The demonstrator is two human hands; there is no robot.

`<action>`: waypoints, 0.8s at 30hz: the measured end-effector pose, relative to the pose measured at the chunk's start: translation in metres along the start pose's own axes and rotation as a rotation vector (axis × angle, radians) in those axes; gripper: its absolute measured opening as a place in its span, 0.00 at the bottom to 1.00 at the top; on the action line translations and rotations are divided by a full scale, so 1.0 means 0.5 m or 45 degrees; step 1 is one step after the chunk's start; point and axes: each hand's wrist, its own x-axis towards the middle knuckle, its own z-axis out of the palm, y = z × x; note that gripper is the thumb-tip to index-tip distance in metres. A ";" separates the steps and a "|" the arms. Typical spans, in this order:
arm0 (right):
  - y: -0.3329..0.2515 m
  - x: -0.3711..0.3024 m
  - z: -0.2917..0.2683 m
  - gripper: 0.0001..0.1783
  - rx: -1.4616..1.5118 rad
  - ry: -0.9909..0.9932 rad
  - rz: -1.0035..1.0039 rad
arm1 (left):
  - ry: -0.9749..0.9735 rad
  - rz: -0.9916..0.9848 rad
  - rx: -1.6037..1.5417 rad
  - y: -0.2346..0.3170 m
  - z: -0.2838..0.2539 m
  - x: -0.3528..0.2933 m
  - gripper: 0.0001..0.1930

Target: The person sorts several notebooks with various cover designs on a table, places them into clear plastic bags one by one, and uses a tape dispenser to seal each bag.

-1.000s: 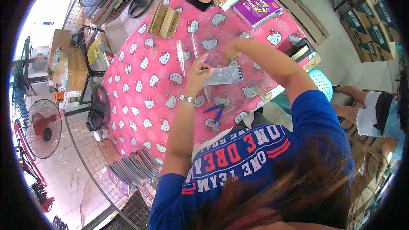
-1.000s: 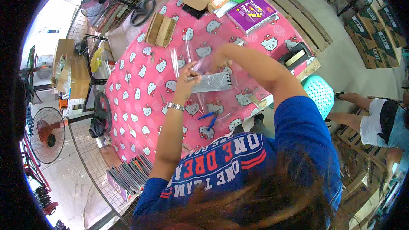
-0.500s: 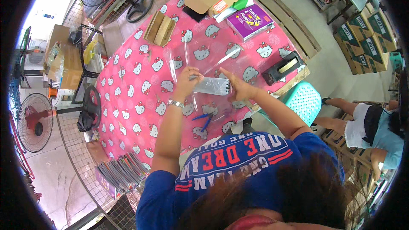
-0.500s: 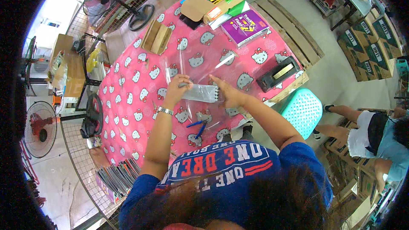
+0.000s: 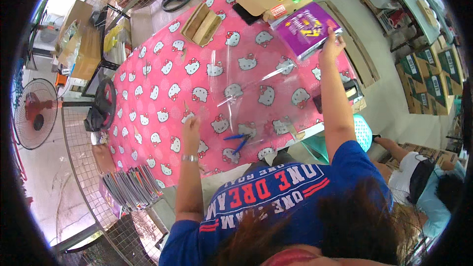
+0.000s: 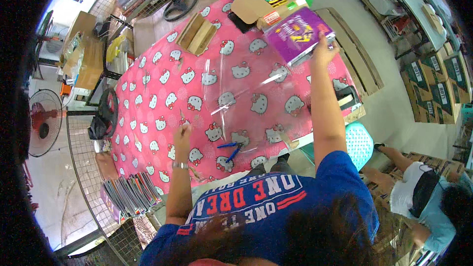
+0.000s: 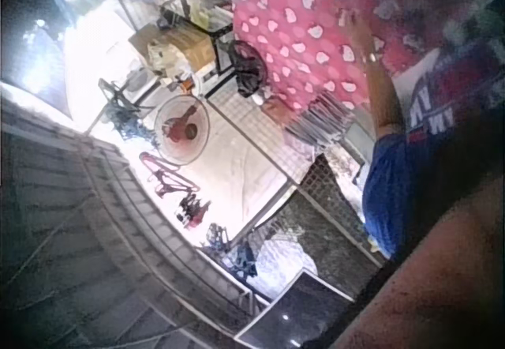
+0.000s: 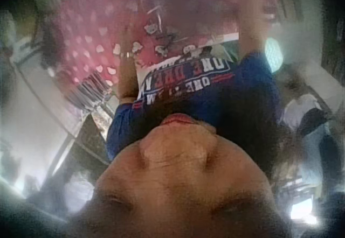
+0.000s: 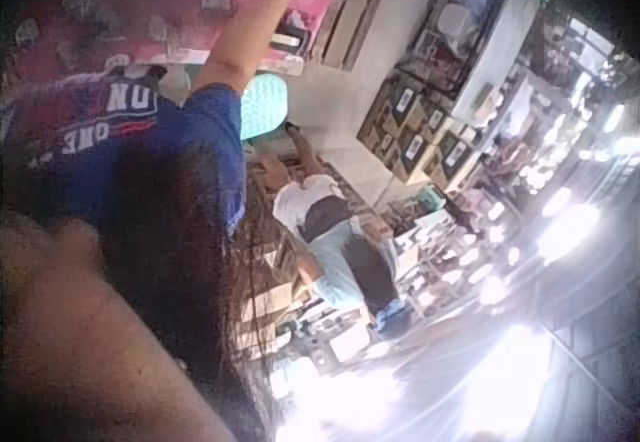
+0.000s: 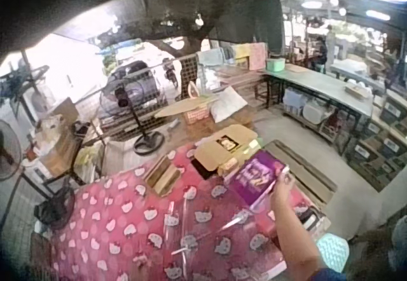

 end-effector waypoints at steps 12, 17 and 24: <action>0.117 0.305 -0.062 0.33 -0.384 -0.377 0.287 | 0.501 -0.070 -0.016 -0.159 -0.261 -0.166 0.05; 0.154 0.166 0.025 0.43 -1.596 0.049 -0.703 | 1.383 0.143 0.423 -0.152 -0.607 -0.246 0.11; 0.311 -0.696 0.114 0.26 -1.148 -2.221 -1.548 | 1.718 -0.704 0.497 -0.448 -1.092 -0.514 0.32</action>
